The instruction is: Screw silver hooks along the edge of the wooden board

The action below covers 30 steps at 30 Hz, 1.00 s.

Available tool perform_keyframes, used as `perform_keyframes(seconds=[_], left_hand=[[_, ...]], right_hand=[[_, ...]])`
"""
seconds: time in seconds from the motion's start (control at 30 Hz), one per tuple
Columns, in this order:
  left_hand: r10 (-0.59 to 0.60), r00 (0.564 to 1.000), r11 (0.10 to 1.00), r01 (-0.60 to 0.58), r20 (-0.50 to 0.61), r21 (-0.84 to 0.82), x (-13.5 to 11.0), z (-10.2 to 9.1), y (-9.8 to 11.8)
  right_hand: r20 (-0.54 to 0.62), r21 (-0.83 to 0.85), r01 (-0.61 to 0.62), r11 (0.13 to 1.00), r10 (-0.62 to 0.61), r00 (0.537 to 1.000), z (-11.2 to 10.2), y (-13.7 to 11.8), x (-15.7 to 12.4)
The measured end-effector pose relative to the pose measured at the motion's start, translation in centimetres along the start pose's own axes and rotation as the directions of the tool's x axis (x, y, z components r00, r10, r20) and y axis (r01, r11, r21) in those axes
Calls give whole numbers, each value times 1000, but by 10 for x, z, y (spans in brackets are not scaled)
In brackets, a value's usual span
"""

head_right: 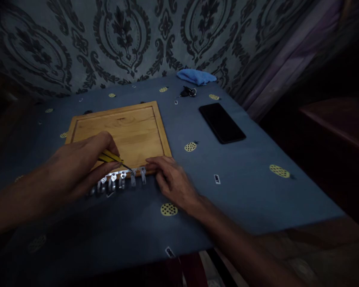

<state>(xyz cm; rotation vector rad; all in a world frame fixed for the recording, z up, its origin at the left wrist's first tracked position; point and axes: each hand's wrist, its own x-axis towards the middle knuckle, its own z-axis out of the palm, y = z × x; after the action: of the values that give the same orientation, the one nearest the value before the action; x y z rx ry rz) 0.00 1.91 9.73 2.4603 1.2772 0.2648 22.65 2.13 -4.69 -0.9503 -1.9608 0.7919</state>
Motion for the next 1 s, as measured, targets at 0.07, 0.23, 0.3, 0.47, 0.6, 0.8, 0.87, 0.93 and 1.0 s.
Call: perform_keyframes(seconds=[0.07,0.23,0.3,0.47,0.6,0.8,0.87,0.93,1.0], left_hand=[[2,1000,1000,-2,16,-6,1,0,0],[76,997,996,-78,35,53,5,0,2],[101,994,993,-104,46,57,7,0,4],[65,994,994,-72,83,81,9,-3,9],[61,997,995,-64,47,77,8,-2,8],[30,999,994,-33,27,108,8,-1,8],[28,999,994,-30,24,108,7,-2,9],[23,999,993,-26,29,115,7,-2,11],[14,999,992,-19,38,128,6,-2,12]], right_hand=[[-5,-7,13,1000,-13,1000,0,0,0],[0,-12,22,1000,-22,1000,-1,-1,1],[9,-9,20,1000,-20,1000,-1,-1,1],[11,-24,28,999,-28,1000,-1,1,0],[8,-22,33,999,-33,999,-1,0,1],[-2,-37,12,999,-13,1000,-1,0,1],[-7,-43,14,999,-15,1000,0,1,1],[-7,-40,19,999,-19,1000,0,2,0],[-2,-29,19,999,-19,1000,0,2,0]])
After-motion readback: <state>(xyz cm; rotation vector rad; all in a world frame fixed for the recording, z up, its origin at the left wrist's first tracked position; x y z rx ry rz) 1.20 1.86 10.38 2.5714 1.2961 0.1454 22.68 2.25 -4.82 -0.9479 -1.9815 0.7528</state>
